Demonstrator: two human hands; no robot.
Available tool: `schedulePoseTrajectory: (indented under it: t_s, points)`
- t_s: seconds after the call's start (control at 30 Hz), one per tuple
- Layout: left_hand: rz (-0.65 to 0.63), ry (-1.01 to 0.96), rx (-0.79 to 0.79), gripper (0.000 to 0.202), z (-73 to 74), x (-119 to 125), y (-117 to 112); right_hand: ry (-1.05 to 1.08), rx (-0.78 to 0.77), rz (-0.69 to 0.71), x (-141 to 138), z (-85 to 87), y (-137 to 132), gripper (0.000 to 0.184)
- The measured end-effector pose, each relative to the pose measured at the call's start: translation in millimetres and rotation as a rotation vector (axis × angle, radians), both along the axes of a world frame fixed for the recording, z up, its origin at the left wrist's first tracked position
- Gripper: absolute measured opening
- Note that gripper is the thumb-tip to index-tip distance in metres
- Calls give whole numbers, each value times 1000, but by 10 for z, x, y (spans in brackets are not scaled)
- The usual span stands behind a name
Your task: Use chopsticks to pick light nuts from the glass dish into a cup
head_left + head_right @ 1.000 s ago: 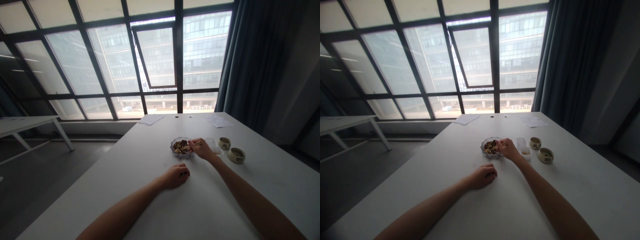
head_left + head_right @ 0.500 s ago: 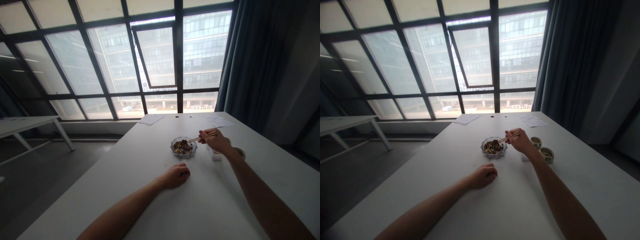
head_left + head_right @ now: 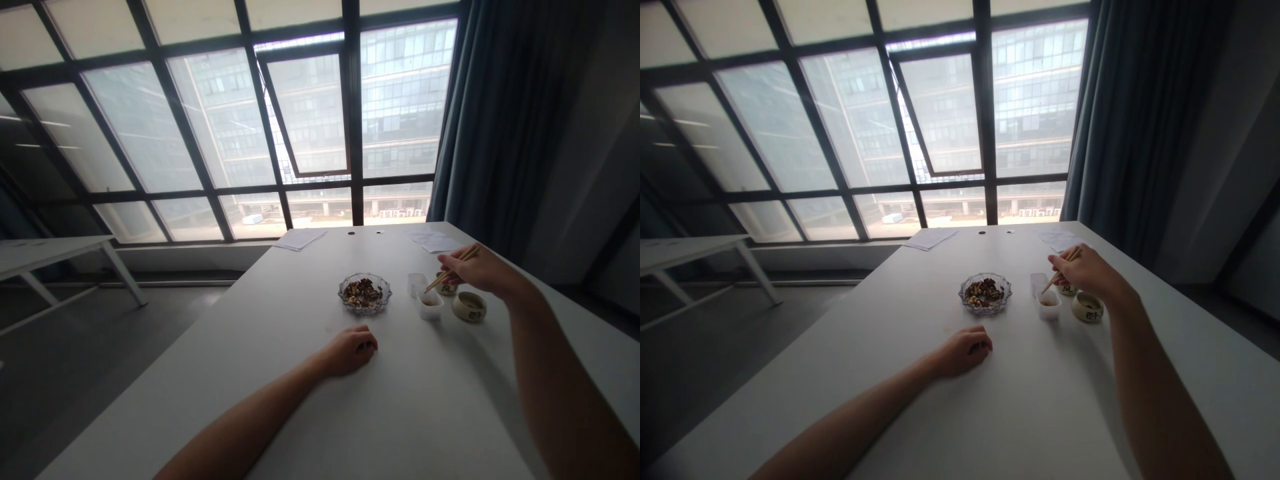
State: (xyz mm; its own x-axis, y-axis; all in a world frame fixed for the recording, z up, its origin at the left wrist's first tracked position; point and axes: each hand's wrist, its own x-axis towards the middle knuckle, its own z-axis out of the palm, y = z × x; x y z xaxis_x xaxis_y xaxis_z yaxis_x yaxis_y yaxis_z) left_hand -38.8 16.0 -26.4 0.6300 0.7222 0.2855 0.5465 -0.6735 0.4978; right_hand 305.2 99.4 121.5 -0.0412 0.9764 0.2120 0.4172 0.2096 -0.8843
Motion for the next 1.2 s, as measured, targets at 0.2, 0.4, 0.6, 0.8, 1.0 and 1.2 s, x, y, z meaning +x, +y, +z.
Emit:
schedulePoseTrajectory:
  t_s: [0.2, 0.4, 0.6, 0.8, 1.0, 1.2]
  points:
    - [-1, -2, -6, 18, 13, 12, -15, 55, 63, -33, -217, 81, -100, 38]
    - [0, -13, -10, 18, 33, 30, -15, 192, 156, 233, -814, -125, -59, 49]
    - [-16, -32, -1, 18, 39, 25, 4, 192, 158, 314, -1298, -630, 124, 53]
    - [-19, -33, -4, 18, 33, 33, 3, 276, 106, 291, -1382, -776, 138, 52]
    - [-14, -26, -4, 19, 47, 40, 5, 319, 94, 242, -1430, -832, 159, 56]
    - [-18, -33, -3, 20, 42, 37, 4, 349, 97, 210, -1458, -907, 204, 57]
